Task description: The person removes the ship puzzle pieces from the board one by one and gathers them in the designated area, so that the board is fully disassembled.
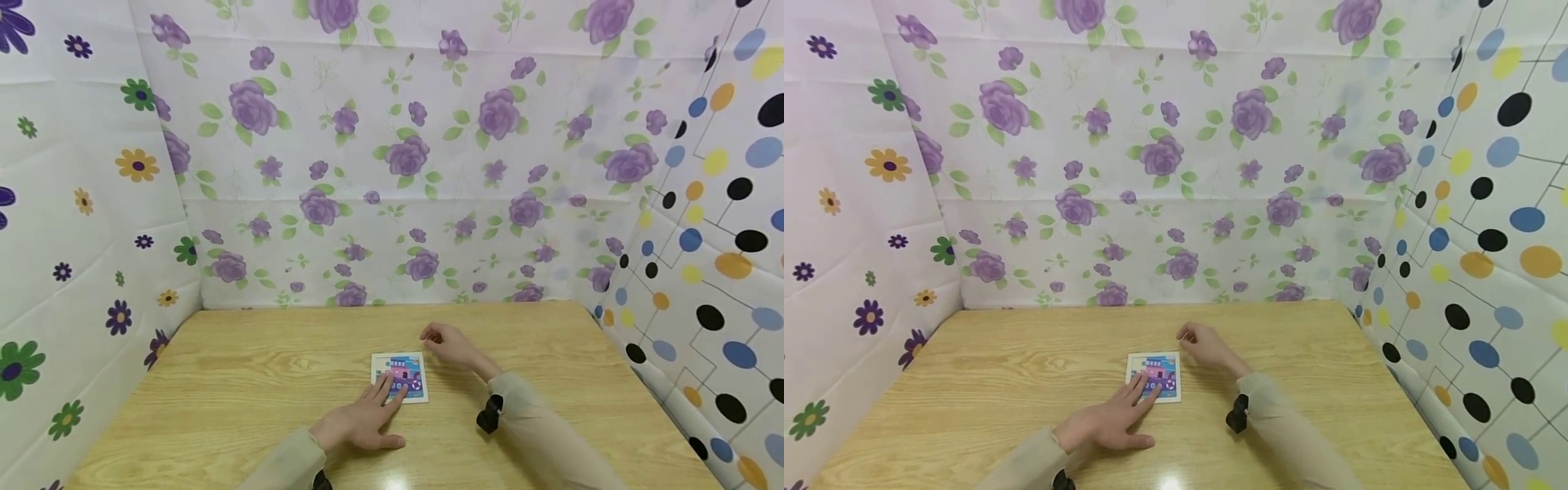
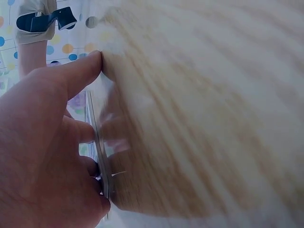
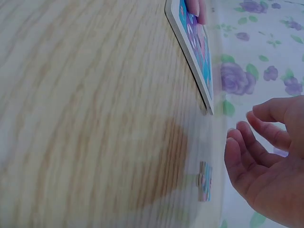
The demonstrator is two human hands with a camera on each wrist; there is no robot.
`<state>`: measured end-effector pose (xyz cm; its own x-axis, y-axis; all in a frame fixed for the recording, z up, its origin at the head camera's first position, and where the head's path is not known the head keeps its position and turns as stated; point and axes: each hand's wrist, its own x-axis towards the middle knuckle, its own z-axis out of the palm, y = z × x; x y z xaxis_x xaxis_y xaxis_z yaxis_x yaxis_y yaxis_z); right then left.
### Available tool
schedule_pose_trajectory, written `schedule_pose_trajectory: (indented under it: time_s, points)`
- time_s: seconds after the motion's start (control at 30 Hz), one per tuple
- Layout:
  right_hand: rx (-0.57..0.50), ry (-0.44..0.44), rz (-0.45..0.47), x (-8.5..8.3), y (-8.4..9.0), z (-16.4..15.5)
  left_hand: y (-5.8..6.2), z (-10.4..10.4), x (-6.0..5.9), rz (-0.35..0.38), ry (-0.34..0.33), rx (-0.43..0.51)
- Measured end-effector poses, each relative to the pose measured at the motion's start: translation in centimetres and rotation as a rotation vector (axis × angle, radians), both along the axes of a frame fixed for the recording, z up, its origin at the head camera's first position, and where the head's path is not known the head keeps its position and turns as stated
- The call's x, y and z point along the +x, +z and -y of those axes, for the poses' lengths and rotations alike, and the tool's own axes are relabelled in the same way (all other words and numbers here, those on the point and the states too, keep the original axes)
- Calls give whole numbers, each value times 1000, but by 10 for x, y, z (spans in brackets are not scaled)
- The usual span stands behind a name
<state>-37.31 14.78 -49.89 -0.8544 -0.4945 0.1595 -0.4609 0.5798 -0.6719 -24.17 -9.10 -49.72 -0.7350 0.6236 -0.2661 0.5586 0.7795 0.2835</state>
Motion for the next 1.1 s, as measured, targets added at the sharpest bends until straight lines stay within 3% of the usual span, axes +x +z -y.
schedule_pose_trajectory:
  time_s: [0.3,0.63,1.1]
  points:
    - [-4,49,37,0,-4,12,0,-1,0,-3,-4,1]
    - [-4,124,2,4,-3,29,3,0,2,0,10,-3]
    - [67,224,1,7,-2,49,3,0,2,-1,3,-1]
